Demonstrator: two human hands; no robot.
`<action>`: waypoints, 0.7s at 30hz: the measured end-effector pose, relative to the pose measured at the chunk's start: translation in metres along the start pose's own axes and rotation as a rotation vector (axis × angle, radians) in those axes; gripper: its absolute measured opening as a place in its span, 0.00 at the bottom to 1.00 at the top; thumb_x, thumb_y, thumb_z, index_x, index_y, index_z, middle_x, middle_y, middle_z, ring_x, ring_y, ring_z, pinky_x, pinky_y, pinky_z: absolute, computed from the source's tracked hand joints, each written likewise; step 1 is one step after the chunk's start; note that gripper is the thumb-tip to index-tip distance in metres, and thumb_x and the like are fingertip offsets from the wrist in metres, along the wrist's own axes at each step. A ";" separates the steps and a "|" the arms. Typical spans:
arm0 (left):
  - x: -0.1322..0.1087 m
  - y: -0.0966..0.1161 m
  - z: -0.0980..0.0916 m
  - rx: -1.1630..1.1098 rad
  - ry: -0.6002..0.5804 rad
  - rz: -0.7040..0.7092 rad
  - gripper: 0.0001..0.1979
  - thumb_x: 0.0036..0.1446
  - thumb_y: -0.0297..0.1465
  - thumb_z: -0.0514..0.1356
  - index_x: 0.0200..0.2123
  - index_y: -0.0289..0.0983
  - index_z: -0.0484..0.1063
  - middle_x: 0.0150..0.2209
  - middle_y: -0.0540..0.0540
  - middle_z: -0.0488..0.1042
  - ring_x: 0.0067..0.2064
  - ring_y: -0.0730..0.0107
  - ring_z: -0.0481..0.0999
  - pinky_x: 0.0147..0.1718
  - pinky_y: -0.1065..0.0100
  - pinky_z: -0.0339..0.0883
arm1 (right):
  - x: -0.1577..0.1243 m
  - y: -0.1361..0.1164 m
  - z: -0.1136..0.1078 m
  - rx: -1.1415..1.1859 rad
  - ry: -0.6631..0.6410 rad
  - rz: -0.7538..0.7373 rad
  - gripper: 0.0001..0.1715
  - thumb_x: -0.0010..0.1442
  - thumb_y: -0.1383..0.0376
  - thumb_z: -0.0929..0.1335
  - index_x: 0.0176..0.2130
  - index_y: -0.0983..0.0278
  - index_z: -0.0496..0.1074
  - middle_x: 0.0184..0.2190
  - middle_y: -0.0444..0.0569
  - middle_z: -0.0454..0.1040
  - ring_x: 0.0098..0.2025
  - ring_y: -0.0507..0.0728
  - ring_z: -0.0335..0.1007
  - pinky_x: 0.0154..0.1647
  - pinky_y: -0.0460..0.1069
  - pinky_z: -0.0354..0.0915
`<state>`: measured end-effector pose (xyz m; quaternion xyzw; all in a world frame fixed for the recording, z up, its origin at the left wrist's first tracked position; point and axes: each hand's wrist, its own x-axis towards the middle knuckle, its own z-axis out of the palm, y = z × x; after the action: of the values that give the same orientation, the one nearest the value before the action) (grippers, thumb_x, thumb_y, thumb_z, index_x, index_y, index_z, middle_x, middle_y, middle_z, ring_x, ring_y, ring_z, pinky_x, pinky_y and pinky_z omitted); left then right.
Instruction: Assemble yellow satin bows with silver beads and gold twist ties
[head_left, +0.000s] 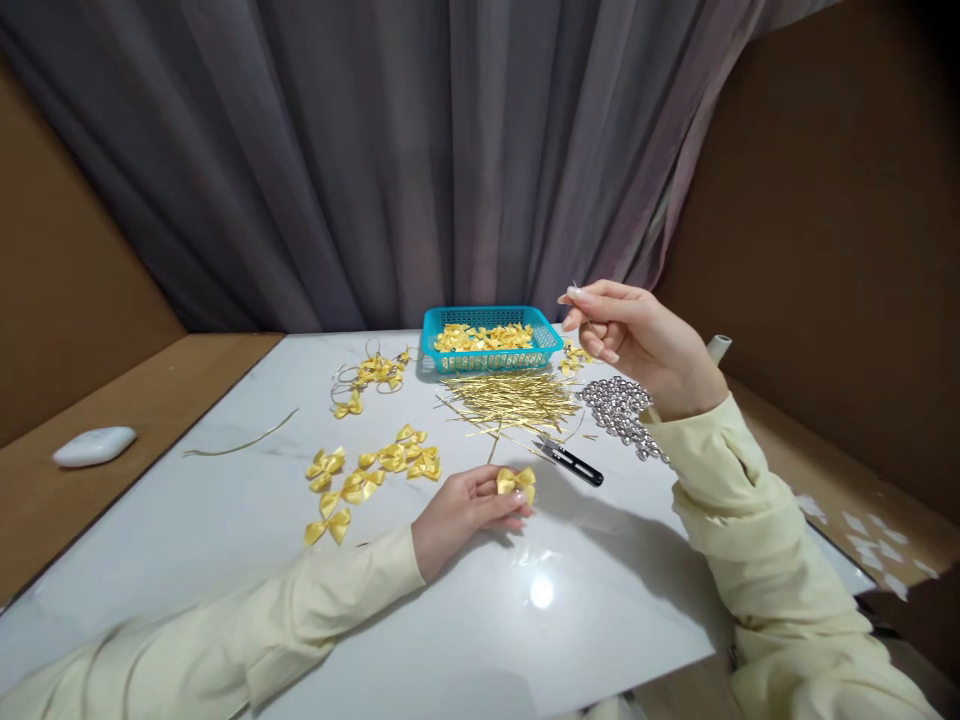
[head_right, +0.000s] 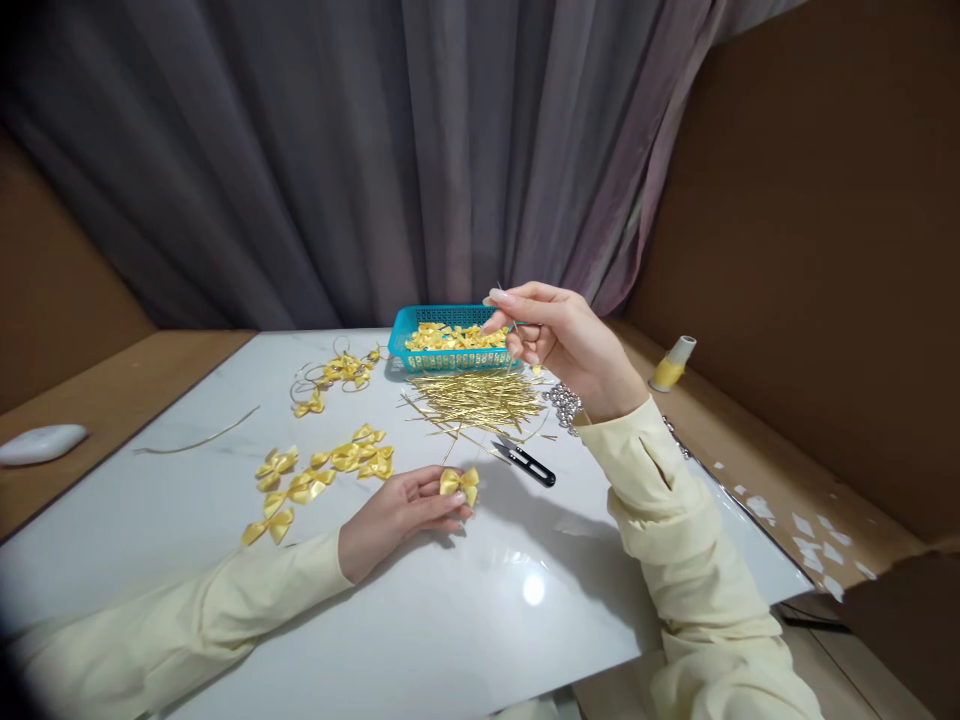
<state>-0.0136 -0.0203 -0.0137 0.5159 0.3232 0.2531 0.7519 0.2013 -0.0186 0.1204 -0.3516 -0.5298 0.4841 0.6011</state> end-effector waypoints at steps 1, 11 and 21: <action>0.000 -0.001 0.000 0.006 0.008 0.000 0.19 0.42 0.33 0.68 0.38 0.31 0.71 0.32 0.44 0.75 0.34 0.68 0.76 0.34 0.69 0.72 | 0.001 0.000 0.000 -0.001 -0.002 0.001 0.04 0.50 0.67 0.71 0.28 0.65 0.72 0.24 0.43 0.74 0.16 0.43 0.59 0.12 0.39 0.58; 0.002 -0.003 -0.001 0.055 0.045 -0.006 0.21 0.37 0.33 0.70 0.35 0.29 0.71 0.29 0.43 0.76 0.31 0.67 0.77 0.34 0.67 0.71 | 0.002 -0.002 -0.008 -0.052 0.044 -0.053 0.04 0.49 0.67 0.71 0.28 0.65 0.72 0.24 0.43 0.75 0.15 0.43 0.58 0.12 0.40 0.56; 0.003 -0.006 -0.003 0.080 0.030 0.016 0.18 0.39 0.34 0.69 0.32 0.29 0.71 0.28 0.42 0.77 0.29 0.67 0.76 0.33 0.66 0.71 | 0.006 -0.004 -0.017 -0.110 0.138 -0.115 0.05 0.51 0.66 0.71 0.27 0.63 0.69 0.24 0.43 0.74 0.17 0.44 0.60 0.16 0.42 0.60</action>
<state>-0.0134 -0.0187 -0.0204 0.5442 0.3399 0.2537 0.7238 0.2190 -0.0122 0.1224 -0.3853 -0.5322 0.3937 0.6428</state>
